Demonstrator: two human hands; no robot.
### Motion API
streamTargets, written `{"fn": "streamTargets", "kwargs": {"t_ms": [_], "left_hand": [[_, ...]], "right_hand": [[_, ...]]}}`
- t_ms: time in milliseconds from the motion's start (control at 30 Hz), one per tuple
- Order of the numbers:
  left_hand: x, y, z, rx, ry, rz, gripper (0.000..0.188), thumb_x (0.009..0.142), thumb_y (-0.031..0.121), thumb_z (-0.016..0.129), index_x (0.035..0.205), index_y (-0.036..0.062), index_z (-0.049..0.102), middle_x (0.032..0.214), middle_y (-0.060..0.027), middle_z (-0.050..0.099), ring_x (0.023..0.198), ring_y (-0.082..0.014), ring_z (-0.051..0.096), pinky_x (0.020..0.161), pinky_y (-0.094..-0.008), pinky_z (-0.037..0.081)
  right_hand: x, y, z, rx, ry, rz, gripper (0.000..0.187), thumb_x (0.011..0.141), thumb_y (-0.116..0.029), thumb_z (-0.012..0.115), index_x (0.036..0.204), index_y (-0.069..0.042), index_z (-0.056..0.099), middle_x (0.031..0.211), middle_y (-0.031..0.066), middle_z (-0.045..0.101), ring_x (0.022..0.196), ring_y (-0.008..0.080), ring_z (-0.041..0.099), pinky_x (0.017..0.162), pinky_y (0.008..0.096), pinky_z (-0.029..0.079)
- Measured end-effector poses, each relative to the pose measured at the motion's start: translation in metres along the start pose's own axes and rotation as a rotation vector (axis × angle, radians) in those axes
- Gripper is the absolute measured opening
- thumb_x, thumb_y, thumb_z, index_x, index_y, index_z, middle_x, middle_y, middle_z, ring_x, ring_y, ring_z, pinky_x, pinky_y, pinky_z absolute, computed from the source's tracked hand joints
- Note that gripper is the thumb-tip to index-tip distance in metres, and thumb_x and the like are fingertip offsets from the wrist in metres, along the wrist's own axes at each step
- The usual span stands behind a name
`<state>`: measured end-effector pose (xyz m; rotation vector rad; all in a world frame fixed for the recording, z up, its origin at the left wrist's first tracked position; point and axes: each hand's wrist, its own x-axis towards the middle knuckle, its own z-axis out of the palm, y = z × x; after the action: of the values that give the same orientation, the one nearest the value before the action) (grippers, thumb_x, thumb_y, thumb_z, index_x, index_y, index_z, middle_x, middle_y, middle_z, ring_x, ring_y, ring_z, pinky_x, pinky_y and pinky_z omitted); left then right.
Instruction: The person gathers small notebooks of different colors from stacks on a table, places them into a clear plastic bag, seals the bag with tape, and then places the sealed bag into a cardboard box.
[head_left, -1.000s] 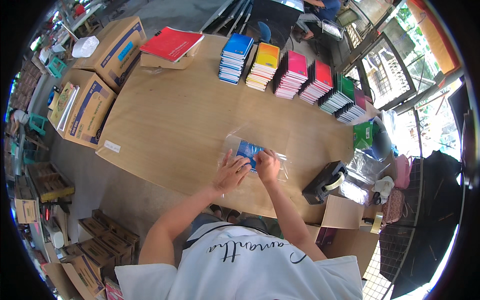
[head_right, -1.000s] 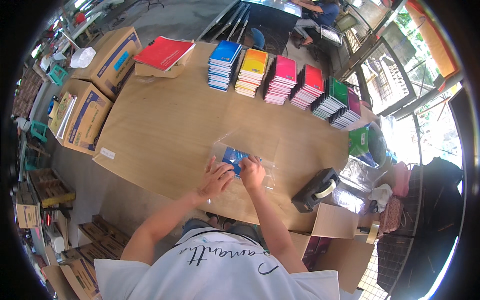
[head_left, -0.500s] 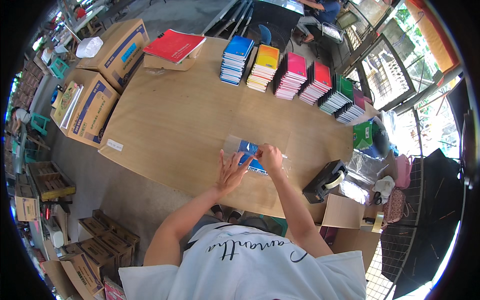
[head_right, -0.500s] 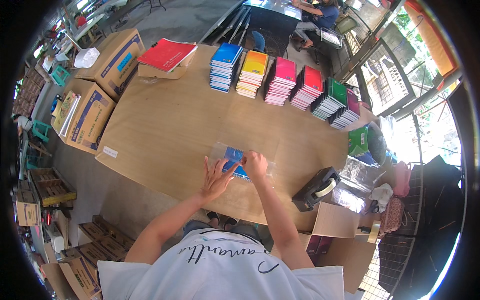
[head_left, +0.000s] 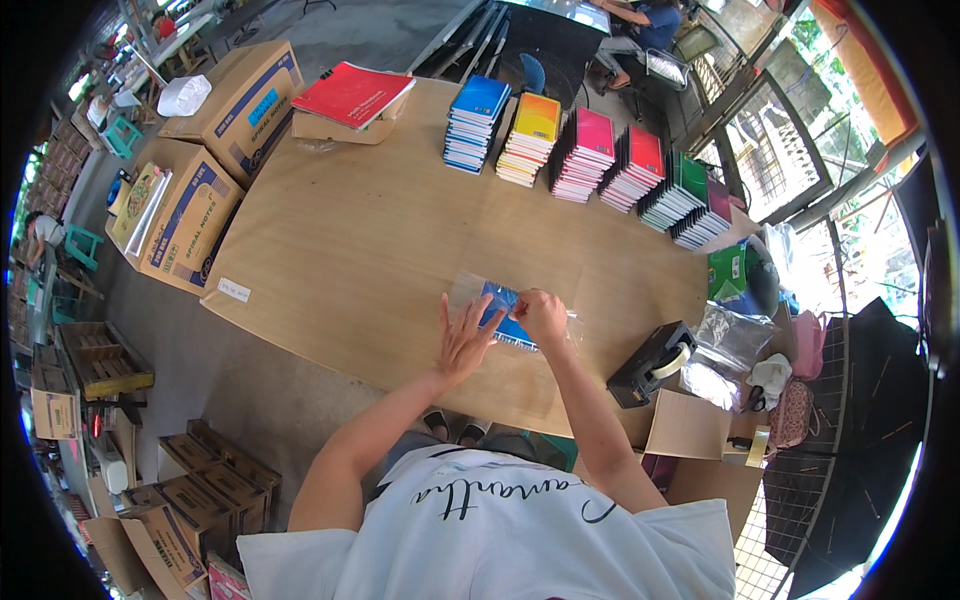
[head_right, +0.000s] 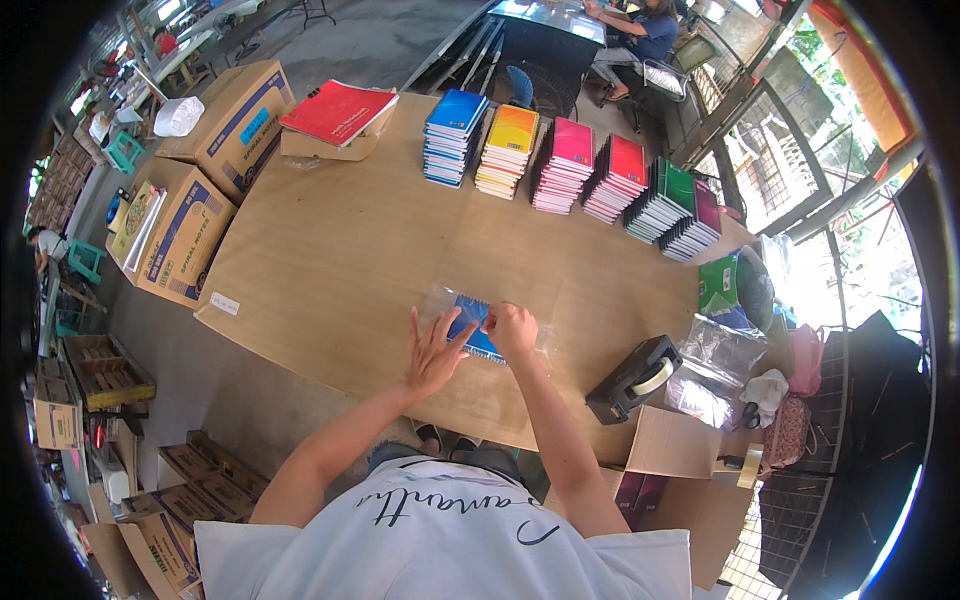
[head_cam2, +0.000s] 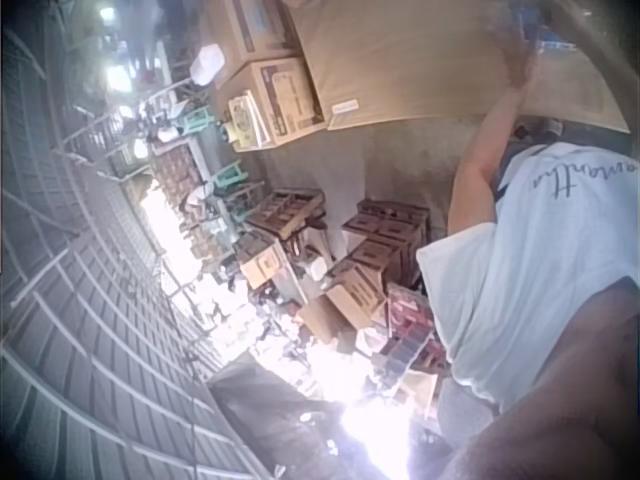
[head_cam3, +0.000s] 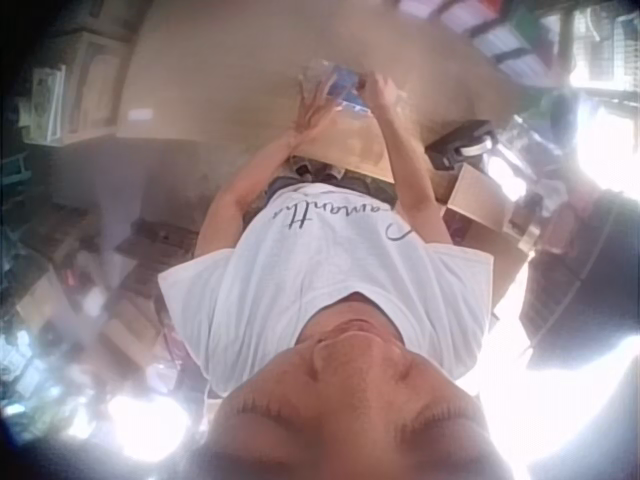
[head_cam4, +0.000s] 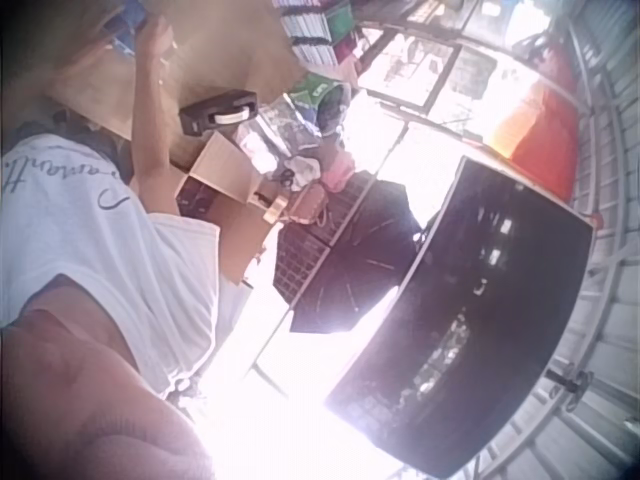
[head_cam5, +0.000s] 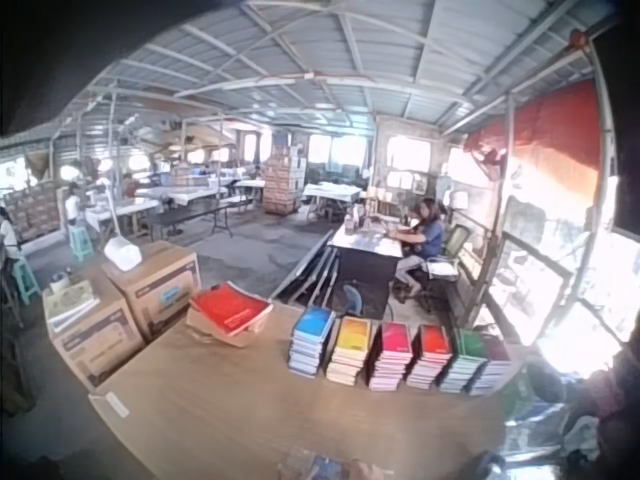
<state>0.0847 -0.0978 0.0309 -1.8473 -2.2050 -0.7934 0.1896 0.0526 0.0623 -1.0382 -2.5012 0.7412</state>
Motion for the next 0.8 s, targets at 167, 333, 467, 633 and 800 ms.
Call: {"fn": "streamTargets", "kwargs": {"t_ms": [167, 333, 467, 633, 800], "left_hand": [[0.002, -0.003, -0.001, -0.041, 0.014, 0.035, 0.072, 0.067, 0.019, 0.078, 0.132, 0.0249, 0.048, 0.135, -0.0097, 0.04, 0.122, -0.0305, 0.042, 0.106, -0.067, 0.013], [0.004, -0.004, -0.002, -0.038, 0.005, 0.04, 0.07, 0.067, 0.017, 0.077, 0.131, 0.0232, 0.048, 0.13, -0.0097, 0.041, 0.121, -0.0308, 0.041, 0.105, -0.0665, 0.015], [0.006, -0.005, -0.002, -0.045, -0.053, 0.062, 0.069, 0.068, 0.016, 0.077, 0.131, 0.0202, 0.048, 0.124, -0.0101, 0.043, 0.118, -0.0303, 0.042, 0.105, -0.0637, 0.019], [0.006, 0.002, -0.005, -0.092, -0.155, 0.03, 0.06, 0.075, 0.011, 0.069, 0.131, 0.0185, 0.048, 0.124, -0.0128, 0.043, 0.117, -0.0317, 0.043, 0.107, -0.0546, 0.025], [-0.017, 0.02, -0.012, -0.114, -0.124, 0.12, 0.061, 0.076, 0.002, 0.057, 0.133, 0.0222, 0.049, 0.133, -0.0227, 0.036, 0.128, -0.0387, 0.034, 0.108, -0.0518, 0.027]], "right_hand": [[0.013, 0.018, -0.005, 0.129, -0.145, -0.085, 0.008, 0.063, -0.008, 0.072, 0.066, -0.01, 0.065, 0.069, 0.0071, 0.066, 0.066, 0.0253, 0.066, 0.058, 0.0365, 0.05], [0.062, 0.034, -0.075, 0.082, 0.515, 0.109, 0.018, 0.065, -0.009, 0.072, 0.083, -0.009, 0.068, 0.083, 0.008, 0.067, 0.079, 0.0243, 0.065, 0.07, 0.0337, 0.051], [0.012, -0.003, -0.049, -0.056, -0.015, -0.375, 0.027, 0.068, -0.007, 0.067, 0.095, -0.006, 0.066, 0.102, 0.0098, 0.062, 0.095, 0.0287, 0.059, 0.081, 0.037, 0.051], [-0.029, 0.004, 0.001, -0.211, 0.162, -0.36, 0.021, 0.075, -0.007, 0.062, 0.096, -0.005, 0.066, 0.109, 0.0095, 0.058, 0.101, 0.0295, 0.055, 0.081, 0.0385, 0.051], [-0.032, 0.004, 0.013, -0.2, 0.202, -0.273, 0.021, 0.074, -0.004, 0.059, 0.094, -0.006, 0.066, 0.1, 0.0088, 0.058, 0.095, 0.0284, 0.056, 0.074, 0.0387, 0.053]]}}
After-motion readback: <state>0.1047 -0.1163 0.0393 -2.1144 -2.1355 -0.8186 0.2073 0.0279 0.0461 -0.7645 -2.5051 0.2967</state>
